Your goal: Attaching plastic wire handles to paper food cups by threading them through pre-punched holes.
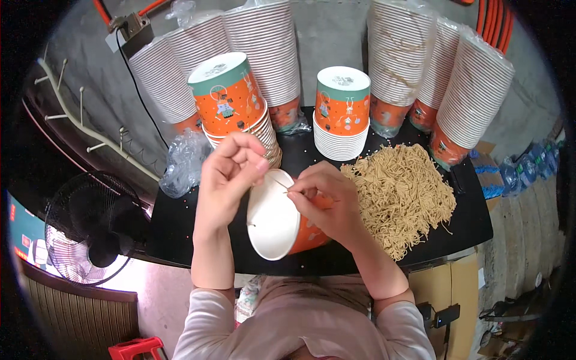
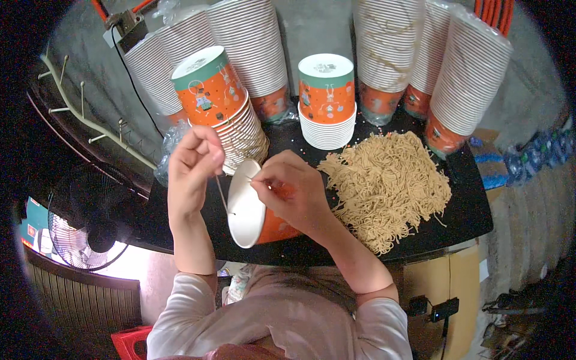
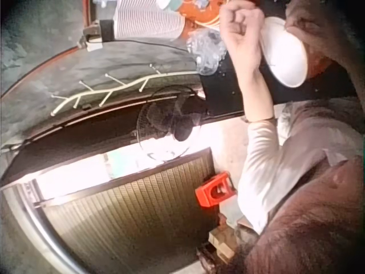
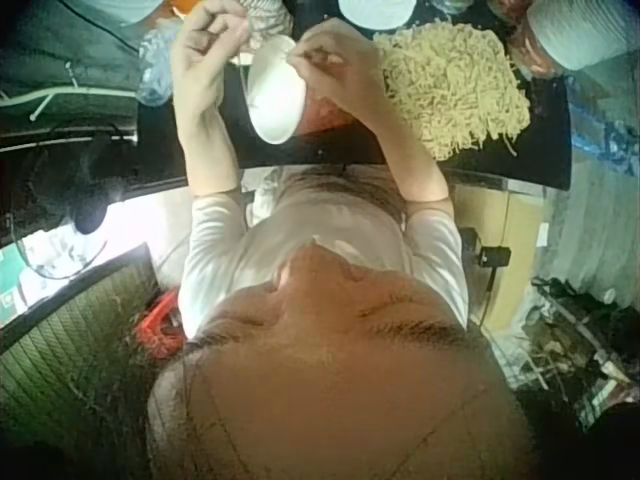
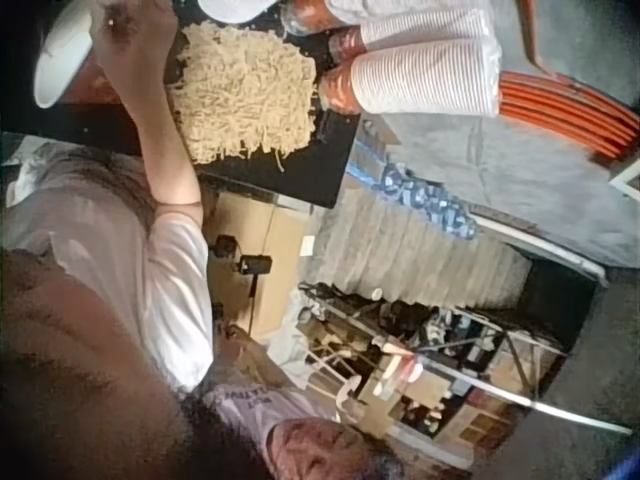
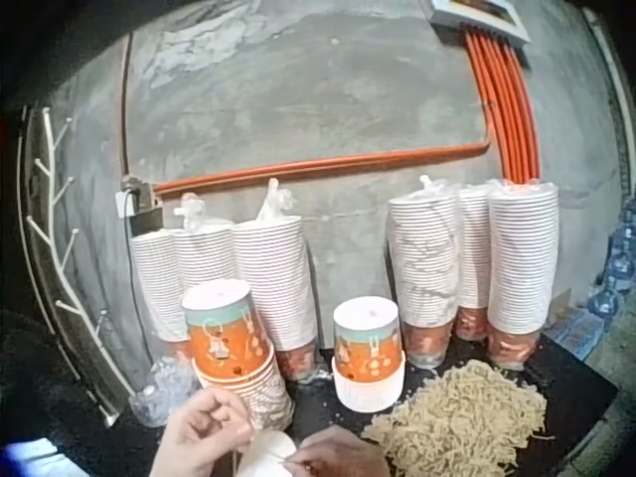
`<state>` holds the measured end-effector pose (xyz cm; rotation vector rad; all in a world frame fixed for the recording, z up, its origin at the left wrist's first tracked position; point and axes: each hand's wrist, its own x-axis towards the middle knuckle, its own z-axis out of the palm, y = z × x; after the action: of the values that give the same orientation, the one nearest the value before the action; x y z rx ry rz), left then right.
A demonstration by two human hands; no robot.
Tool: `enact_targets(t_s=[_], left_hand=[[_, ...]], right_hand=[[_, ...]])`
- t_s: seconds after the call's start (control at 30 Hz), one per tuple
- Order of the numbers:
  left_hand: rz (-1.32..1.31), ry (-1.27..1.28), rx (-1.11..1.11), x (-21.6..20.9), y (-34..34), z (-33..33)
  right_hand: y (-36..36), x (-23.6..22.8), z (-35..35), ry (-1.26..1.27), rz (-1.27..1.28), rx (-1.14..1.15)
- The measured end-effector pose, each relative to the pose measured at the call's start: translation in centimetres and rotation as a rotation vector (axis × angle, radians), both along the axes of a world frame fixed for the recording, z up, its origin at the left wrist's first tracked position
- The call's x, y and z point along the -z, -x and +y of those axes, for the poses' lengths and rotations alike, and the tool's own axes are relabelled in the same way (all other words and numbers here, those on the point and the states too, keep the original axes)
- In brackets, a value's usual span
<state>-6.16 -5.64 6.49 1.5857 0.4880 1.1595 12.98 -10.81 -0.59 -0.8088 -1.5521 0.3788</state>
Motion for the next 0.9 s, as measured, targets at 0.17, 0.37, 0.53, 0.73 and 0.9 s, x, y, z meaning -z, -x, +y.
enact_targets(t_s=[0.17,0.37,0.53,0.73,0.9], left_hand=[[-0.28,0.048,0.102,0.7,0.4,0.9],[-0.294,-0.036,0.051,1.1,1.6,-0.9],[-0.461,-0.189,-0.031,-1.1,2.5,-2.2],[-0.642,-0.366,-0.012,-3.2,0.4,-3.4],[-0.347,-0.416,0.505,-2.2,0.9,-4.2]], right_hand=[[-0.3,1.2,-0.5,0.045,0.006,0.016],[-0.5,2.5,-1.0,-0.012,-0.141,0.078],[1.8,7.1,-4.2,0.567,0.524,-0.06],[2.1,6.6,-5.9,1.113,1.461,-1.14],[0.1,1.9,-3.3,0.96,1.211,-0.808]])
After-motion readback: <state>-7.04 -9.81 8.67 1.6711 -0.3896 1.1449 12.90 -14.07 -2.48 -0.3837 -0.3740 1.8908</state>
